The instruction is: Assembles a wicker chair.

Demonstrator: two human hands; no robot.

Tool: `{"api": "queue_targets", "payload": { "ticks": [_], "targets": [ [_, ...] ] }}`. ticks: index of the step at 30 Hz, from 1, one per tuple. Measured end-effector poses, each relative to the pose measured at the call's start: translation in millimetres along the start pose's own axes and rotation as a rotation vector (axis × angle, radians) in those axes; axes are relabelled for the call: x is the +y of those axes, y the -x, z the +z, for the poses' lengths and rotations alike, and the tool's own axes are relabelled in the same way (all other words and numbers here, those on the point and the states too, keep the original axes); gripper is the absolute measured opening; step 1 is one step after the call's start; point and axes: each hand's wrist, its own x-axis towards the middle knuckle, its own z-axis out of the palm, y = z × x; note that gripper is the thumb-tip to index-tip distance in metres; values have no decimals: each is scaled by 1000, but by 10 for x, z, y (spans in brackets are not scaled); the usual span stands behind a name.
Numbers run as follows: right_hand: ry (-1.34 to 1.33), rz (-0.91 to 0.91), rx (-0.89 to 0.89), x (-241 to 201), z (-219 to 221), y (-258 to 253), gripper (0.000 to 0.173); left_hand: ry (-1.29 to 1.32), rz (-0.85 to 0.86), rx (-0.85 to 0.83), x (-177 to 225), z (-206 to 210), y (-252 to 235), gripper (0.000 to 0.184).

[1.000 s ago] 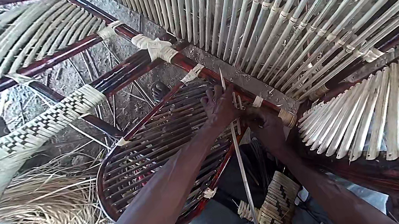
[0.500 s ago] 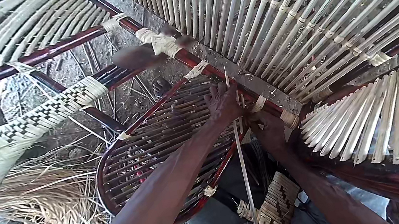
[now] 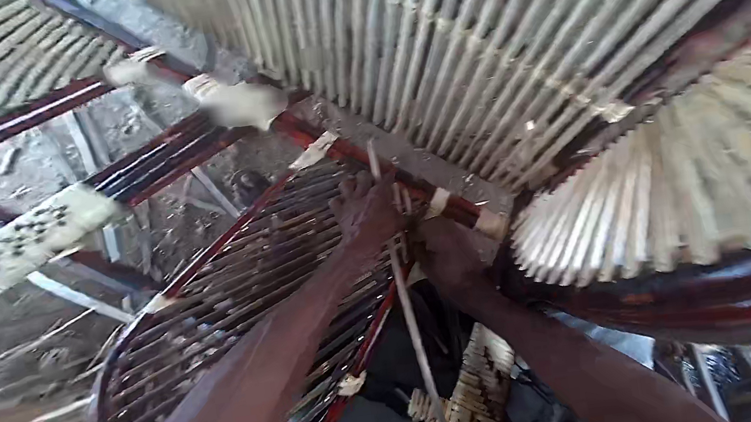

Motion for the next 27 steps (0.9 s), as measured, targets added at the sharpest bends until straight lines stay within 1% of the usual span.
{"api": "queue_targets", "payload": {
  "ticks": [2, 4, 5, 6, 7, 8, 9, 10, 11, 12, 13, 14, 15, 16, 18, 19, 20, 22, 23, 24, 25, 27],
  "targets": [
    [-7, 31, -48, -37, -116, -17, 11, 17, 7, 11, 38, -39, 3, 80],
    [-76, 27, -28, 41, -92, -58, 21, 38, 20, 9, 57, -78, 26, 77],
    [-99, 64, -60, 30, -138, -36, 33, 51, 29, 5, 54, -91, 62, 75],
    [-111, 126, -109, -23, -247, 22, 51, 63, 36, 3, 44, -88, 99, 73],
    [-142, 206, -177, -123, -450, 90, 67, 75, 39, 1, 41, -93, 115, 73],
    [-174, 266, -248, -225, -699, 195, 75, 77, 34, 2, 41, -104, 97, 77],
    [-189, 296, -314, -290, -935, 358, 75, 76, 29, 2, 35, -104, 76, 85],
    [-196, 294, -377, -319, -1169, 593, 66, 74, 26, 4, 26, -92, 56, 92],
    [-184, 263, -388, -320, -1385, 895, 49, 73, 26, 9, 21, -78, 40, 95],
    [-149, 234, -350, -320, -1610, 1231, 30, 84, 27, 14, 27, -64, 41, 96],
    [-78, 257, -287, -317, -1856, 1562, 21, 95, 25, 12, 42, -58, 53, 97],
    [28, 340, -218, -286, -2118, 1850, 21, 94, 19, 16, 53, -58, 64, 98],
    [163, 434, -158, -160, -2353, 2110, 26, 83, 11, 16, 46, -59, 66, 99],
    [288, 507, -106, 64, -2536, 2353, 33, 67, 5, 17, 27, -50, 57, 101],
    [419, 708, -129, 569, -2761, 2724, 62, 32, 1, 24, -10, -31, 5, 102],
    [446, 806, -157, 724, -2792, 2829, 74, 27, 7, 21, -13, -35, -17, 103],
    [461, 887, -179, 784, -2788, 2878, 79, 33, 15, 14, -4, -38, -17, 104],
    [453, 1002, -191, 746, -2771, 2791, 87, 33, 7, -5, 30, -36, -3, 103],
    [434, 1051, -205, 655, -2754, 2692, 87, 40, -4, -10, 36, -35, 6, 104],
    [404, 1118, -237, 523, -2734, 2562, 85, 40, -17, -21, 41, -40, 20, 104],
    [371, 1157, -262, 483, -2725, 2494, 82, 30, -26, -29, 51, -57, 13, 106],
    [290, 1203, -270, 529, -2741, 2521, 75, 14, -41, -48, 73, -72, -14, 109]
  ]
}}
